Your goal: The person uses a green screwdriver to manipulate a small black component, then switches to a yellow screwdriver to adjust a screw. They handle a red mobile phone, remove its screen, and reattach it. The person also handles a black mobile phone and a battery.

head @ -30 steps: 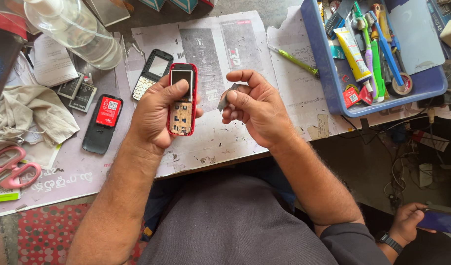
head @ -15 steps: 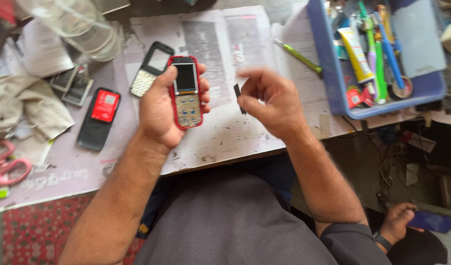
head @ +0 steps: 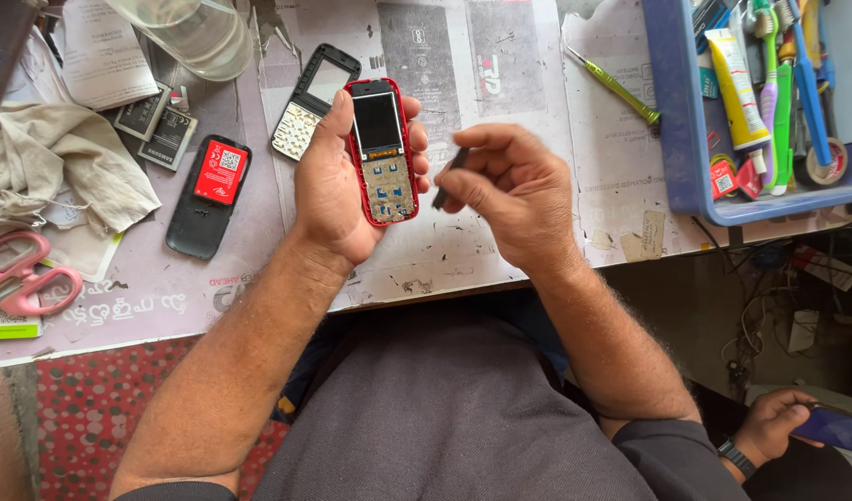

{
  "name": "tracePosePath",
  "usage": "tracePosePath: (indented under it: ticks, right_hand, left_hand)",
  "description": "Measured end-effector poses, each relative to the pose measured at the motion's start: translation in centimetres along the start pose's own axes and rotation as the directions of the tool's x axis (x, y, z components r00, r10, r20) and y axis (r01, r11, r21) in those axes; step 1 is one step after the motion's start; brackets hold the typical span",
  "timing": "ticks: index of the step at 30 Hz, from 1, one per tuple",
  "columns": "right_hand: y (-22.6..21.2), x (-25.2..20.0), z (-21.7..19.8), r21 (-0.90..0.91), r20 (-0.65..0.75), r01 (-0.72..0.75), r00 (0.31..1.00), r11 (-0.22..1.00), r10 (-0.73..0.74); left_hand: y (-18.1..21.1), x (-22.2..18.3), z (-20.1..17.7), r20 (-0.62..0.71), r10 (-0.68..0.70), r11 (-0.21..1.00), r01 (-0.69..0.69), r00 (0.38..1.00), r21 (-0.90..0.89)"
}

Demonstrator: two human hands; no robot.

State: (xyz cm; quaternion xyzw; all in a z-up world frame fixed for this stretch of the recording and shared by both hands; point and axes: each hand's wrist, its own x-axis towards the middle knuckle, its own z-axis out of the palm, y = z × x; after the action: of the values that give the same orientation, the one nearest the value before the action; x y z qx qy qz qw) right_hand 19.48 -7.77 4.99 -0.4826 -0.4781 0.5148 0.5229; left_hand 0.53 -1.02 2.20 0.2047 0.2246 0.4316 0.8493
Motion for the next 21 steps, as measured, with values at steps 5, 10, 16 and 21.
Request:
tracePosePath:
  ticks: [5,10,16,21]
  right_hand:
    - [0.3,0.4,0.2,0.115,-0.138,0.087,0.988,0.990,-0.071]
    - [0.8,0.8,0.3,0.090,-0.161,0.135,0.980,0.987,-0.120]
    - [1.2,1.2,0.2,-0.049,-0.180,0.279,0.942,0.959,-0.283]
    - [1.1,1.5,-0.1,-0.003,-0.222,0.318,0.924,0.948,-0.310]
  left_hand:
    - [-0.1,-0.3,0.4,0.013,0.011,0.999,-0.012,1.000,0.039]
    - [-0.3,-0.5,0.9,-0.007,-0.008,0.997,0.009,1.000,0.079]
    - [-0.3,-0.6,1.4,0.037,-0.006,0.987,0.000,0.999,0.162]
    - [-0.5,-0.8,1.8,0.083,-0.039,0.982,0.023,0.996,0.188]
